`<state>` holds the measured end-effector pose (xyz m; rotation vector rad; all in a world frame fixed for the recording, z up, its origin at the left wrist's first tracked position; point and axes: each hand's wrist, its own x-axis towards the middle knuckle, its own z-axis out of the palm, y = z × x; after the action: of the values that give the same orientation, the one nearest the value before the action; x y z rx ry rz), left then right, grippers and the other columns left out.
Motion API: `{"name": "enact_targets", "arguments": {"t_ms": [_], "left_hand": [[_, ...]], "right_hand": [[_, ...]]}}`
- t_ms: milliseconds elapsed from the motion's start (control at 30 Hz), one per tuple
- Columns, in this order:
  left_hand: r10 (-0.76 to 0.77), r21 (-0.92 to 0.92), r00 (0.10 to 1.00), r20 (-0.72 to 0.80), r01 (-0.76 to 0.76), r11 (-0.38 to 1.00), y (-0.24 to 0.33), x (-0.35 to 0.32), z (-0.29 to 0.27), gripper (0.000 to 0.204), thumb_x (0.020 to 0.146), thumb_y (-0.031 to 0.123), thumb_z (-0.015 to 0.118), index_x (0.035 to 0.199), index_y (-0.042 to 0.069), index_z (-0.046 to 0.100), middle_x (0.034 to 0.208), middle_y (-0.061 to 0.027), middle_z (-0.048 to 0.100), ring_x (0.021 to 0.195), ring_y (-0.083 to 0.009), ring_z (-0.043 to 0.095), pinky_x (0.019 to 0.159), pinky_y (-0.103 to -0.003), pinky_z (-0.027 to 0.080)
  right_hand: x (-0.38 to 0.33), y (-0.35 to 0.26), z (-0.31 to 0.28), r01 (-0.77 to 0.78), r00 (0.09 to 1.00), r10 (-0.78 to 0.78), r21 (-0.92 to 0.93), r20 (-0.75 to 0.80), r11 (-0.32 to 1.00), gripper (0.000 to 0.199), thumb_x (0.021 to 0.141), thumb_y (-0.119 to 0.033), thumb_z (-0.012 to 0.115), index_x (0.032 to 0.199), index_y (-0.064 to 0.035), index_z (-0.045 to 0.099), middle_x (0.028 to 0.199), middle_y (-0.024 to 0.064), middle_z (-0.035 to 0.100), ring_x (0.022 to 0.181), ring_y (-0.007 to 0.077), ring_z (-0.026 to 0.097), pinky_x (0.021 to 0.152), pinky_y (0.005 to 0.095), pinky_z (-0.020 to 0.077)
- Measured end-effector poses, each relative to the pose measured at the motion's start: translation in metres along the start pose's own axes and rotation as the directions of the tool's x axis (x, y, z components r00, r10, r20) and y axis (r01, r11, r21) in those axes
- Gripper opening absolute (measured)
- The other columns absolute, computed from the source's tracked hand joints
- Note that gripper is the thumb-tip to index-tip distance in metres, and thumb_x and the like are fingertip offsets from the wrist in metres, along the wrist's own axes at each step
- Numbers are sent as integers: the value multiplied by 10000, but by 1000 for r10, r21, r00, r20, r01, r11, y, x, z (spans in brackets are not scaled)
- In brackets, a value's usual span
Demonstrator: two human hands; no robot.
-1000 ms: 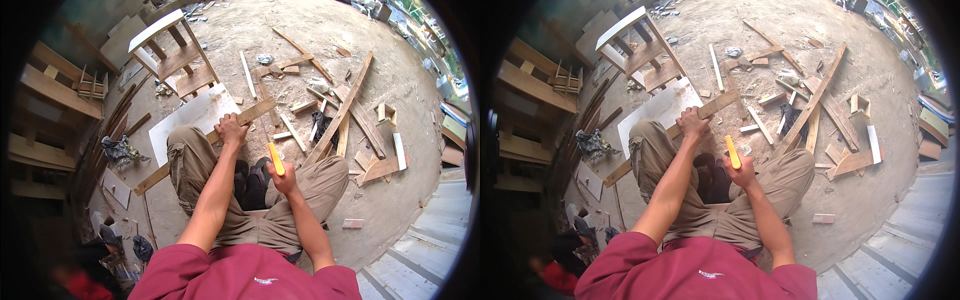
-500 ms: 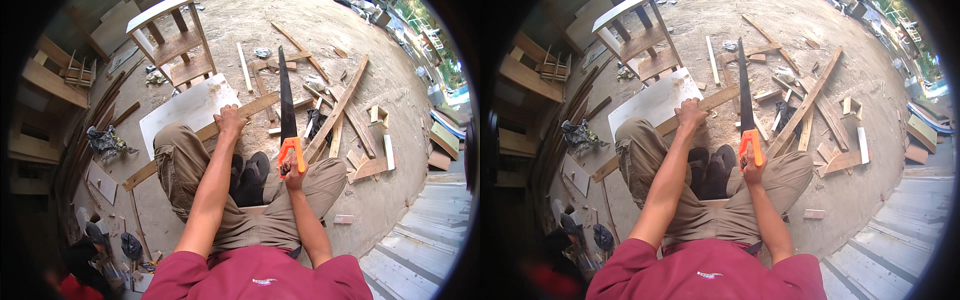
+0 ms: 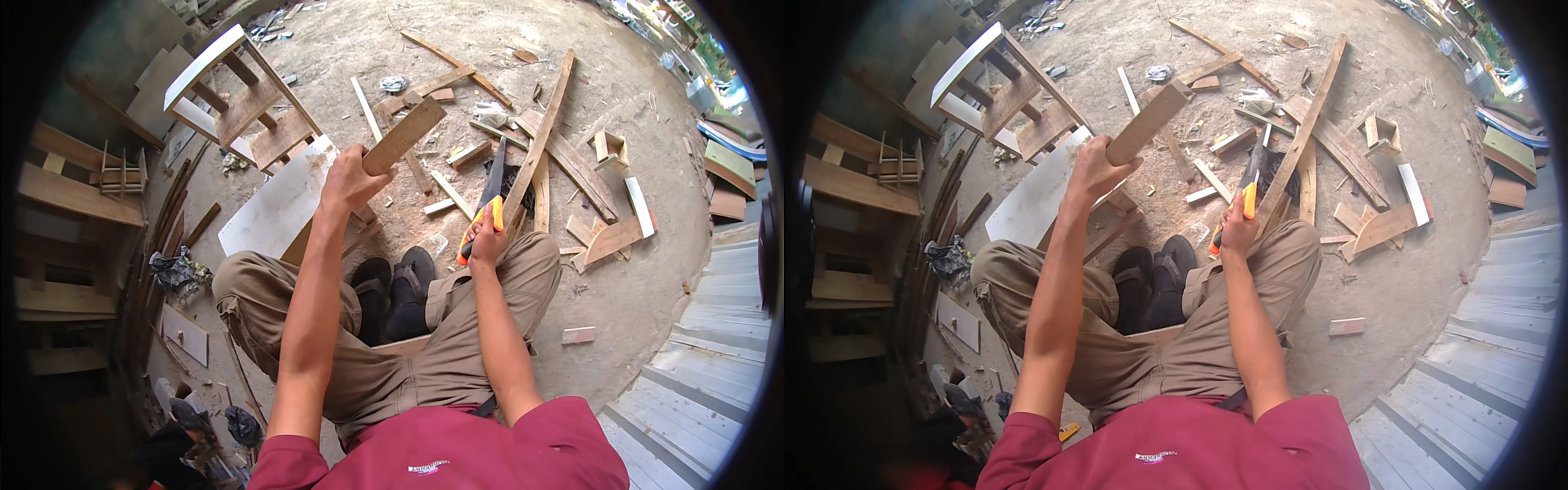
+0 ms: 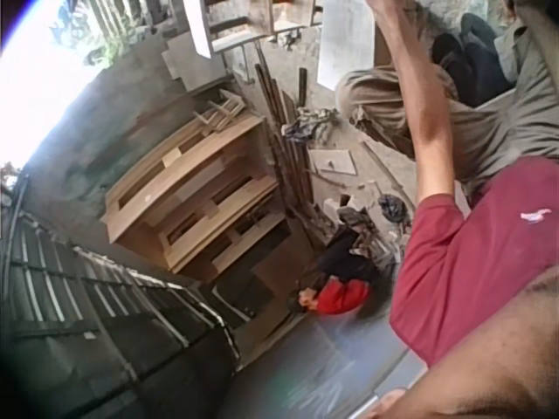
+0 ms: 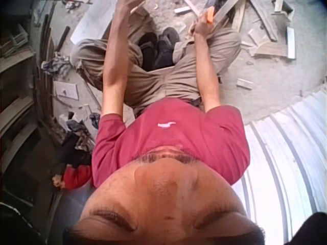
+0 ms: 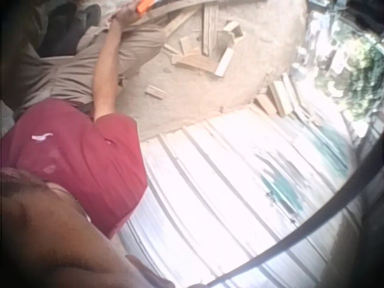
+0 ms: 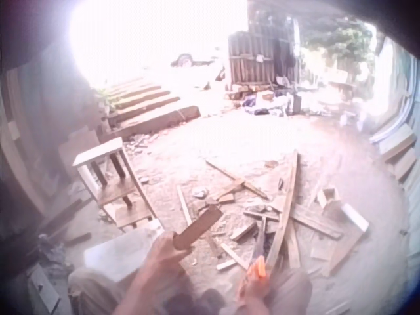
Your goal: The person assembles a wooden structure by fitting pieces together and then uses a hand saw to cut a wooden plank. The person sits on the ground throughout the process.
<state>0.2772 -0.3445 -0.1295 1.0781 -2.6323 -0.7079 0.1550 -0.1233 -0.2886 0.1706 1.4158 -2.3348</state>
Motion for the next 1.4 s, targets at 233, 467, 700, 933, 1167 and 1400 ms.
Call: {"name": "enact_targets", "arguments": {"t_ms": [233,467,700,933,1167,1400], "left_hand": [[42,-431,943,-329,-190,882,72,40,-65,519,804,408,788,1098,-5,681,853,-66,707,790,-138,648,706,-298,499],[-347,-814,747,-567,-446,373,27,55,-61,466,822,280,788,1116,-47,635,1067,-85,656,995,-149,598,873,-300,458],[-519,-931,829,-210,-331,-152,-56,26,6,594,853,312,778,1321,81,493,1142,-53,594,1067,-201,566,939,-389,457],[-491,-980,867,-88,-165,-116,-76,10,13,669,837,401,789,1345,107,466,1145,-46,567,1119,-227,542,948,-432,459],[-541,-958,821,-183,-273,-90,-96,-11,-16,684,862,518,722,1391,188,440,1359,-29,509,1247,-216,472,1010,-517,388],[-638,-865,708,-303,-485,-127,-101,-12,-9,904,866,798,440,1525,195,308,1505,-39,386,1376,-213,379,1171,-414,286]], "right_hand": [[-1,1,-1,8,997,-6,-16,81,1000,209,984,-248,639,931,-50,601,630,-54,469,482,23,401,439,214,331],[2,0,-16,64,987,-53,-70,152,995,220,984,-285,642,962,-67,619,603,-70,441,480,22,397,436,220,325],[-4,2,-23,166,967,-110,-241,230,956,236,980,-301,649,949,-67,639,599,-68,464,477,24,411,439,210,330],[-11,3,-17,324,931,-204,-429,302,843,302,978,-321,646,901,-29,634,613,-54,502,523,34,438,479,238,338],[-21,8,6,339,920,-194,-441,341,831,301,975,-272,648,856,3,626,619,-34,506,570,52,439,517,271,353],[-24,24,5,408,889,-197,-522,412,749,314,958,-279,665,837,11,645,595,3,519,559,91,457,531,303,389]]}}
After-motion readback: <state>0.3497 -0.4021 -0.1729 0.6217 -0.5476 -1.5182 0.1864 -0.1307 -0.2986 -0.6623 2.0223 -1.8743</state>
